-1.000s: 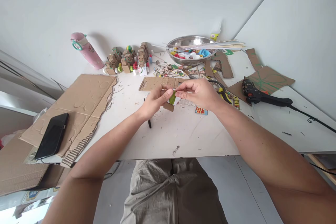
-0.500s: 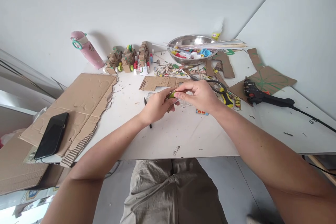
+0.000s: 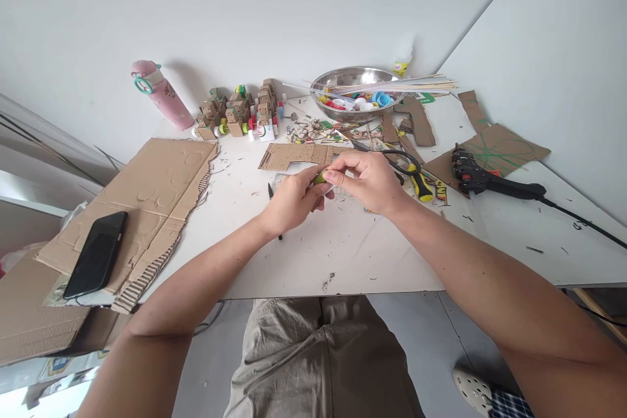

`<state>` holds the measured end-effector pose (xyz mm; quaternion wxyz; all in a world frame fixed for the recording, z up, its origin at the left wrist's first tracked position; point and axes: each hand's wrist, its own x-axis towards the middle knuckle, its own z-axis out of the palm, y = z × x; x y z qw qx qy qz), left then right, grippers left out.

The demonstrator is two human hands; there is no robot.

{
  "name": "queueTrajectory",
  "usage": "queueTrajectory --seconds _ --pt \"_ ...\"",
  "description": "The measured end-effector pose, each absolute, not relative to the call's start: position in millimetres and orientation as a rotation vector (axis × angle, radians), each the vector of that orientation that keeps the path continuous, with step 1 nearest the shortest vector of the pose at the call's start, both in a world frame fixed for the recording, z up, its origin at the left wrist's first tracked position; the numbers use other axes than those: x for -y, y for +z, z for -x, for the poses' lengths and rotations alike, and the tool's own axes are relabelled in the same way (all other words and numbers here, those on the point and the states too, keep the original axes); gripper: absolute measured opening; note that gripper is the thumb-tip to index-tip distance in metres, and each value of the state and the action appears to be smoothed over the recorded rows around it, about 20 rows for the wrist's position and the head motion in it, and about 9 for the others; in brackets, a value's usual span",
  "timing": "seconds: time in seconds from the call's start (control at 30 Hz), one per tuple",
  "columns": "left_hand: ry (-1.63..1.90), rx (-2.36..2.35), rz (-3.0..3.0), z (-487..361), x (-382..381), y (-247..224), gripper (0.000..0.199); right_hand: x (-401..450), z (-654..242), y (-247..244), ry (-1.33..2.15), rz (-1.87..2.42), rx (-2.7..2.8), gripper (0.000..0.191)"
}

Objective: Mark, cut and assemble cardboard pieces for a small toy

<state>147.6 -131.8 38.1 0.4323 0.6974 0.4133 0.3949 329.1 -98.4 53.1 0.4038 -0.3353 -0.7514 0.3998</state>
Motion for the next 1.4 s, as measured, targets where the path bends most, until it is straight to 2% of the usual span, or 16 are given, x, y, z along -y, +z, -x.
queueTrajectory --seconds 0.13,0.27,0.5,0.73,1.0,1.23,1.4 --pt "0.978 -1.034 -1.698 -147 129 35 0.013 98 -328 48 1.023 0.872 1.871 0.052" --pt "0.983 -1.038 -1.576 -146 125 30 0.024 88 -334 46 1.089 0.853 1.993 0.051" --pt "0.944 -0.928 -1.454 -141 121 29 0.032 81 -343 48 0.982 0.720 2.255 0.063" --pt "0.874 -0.851 -1.473 -137 119 36 0.049 88 -339 43 0.971 0.678 2.218 0.069" --pt "0.815 -0.834 -1.475 -136 120 38 0.056 95 -330 40 1.007 0.732 2.139 0.074" --pt "0.814 -0.928 -1.452 -133 113 37 0.042 84 -335 27 0.859 0.723 2.210 0.067" --pt "0.857 -1.103 -1.487 -129 108 37 0.024 74 -342 19 0.397 0.679 2.297 0.038"
